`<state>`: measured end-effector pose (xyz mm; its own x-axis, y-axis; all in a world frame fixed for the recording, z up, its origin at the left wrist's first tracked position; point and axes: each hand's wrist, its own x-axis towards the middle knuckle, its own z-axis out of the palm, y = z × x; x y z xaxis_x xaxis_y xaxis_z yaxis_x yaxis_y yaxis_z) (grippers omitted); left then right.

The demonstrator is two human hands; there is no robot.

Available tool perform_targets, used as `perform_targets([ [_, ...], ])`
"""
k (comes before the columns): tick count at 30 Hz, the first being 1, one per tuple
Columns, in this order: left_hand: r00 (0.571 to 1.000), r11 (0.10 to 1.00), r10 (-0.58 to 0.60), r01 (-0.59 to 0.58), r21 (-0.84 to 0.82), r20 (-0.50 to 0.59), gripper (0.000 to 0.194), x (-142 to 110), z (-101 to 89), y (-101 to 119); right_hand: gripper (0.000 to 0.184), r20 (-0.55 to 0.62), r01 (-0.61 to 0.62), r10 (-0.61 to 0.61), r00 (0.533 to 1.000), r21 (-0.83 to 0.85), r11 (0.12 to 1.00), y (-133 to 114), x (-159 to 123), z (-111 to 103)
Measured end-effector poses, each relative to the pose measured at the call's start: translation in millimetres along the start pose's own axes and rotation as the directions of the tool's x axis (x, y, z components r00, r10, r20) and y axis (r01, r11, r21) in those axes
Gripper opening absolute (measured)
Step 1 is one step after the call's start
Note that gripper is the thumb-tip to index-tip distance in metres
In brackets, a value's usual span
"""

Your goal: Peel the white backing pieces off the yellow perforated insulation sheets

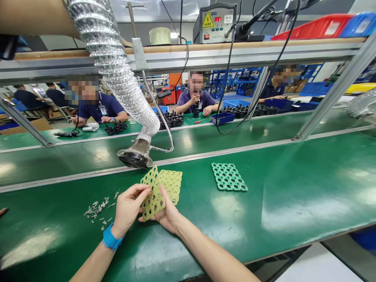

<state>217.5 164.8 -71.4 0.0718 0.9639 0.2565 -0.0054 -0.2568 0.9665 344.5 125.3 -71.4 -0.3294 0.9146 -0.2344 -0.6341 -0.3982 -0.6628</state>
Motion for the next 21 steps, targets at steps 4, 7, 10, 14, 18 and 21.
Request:
perform_targets([
  [4, 0.993, 0.986, -0.114, 0.117, -0.117, 0.030, 0.020, 0.4, 2.8, 2.0, 0.061, 0.021, 0.011, -0.011, 1.000, -0.012, 1.000, 0.3, 0.2, 0.8],
  [7, 0.988, 0.976, -0.145, 0.150, -0.157, 0.046, 0.020, 1.3, 2.0, 4.9, 0.062, 0.030, 0.005, -0.005, 1.000, -0.016, 1.000, -0.2, 0.5, 1.0],
  [10, 0.991, 0.986, -0.099, 0.110, -0.125, 0.089, 0.018, 2.9, 0.0, 5.0, 0.063, 0.049, 0.000, 0.001, 0.999, -0.017, 1.000, -0.2, 0.9, 0.6],
  [14, 0.990, 0.991, -0.096, 0.105, -0.083, 0.107, 0.019, 5.0, -0.8, 1.1, 0.064, 0.061, -0.011, 0.012, 0.998, -0.020, 1.000, 0.6, 0.6, 0.5],
  [18, 0.986, 0.986, -0.132, 0.141, -0.086, 0.101, 0.020, 5.8, -0.4, -0.9, 0.065, 0.046, -0.014, 0.015, 0.999, -0.015, 1.000, 0.6, 0.0, 1.3],
  [21, 0.984, 0.985, -0.148, 0.155, -0.080, 0.095, 0.020, 5.7, -0.5, -0.7, 0.064, 0.048, -0.011, 0.012, 0.999, -0.018, 1.000, 0.2, 0.3, 2.1],
])
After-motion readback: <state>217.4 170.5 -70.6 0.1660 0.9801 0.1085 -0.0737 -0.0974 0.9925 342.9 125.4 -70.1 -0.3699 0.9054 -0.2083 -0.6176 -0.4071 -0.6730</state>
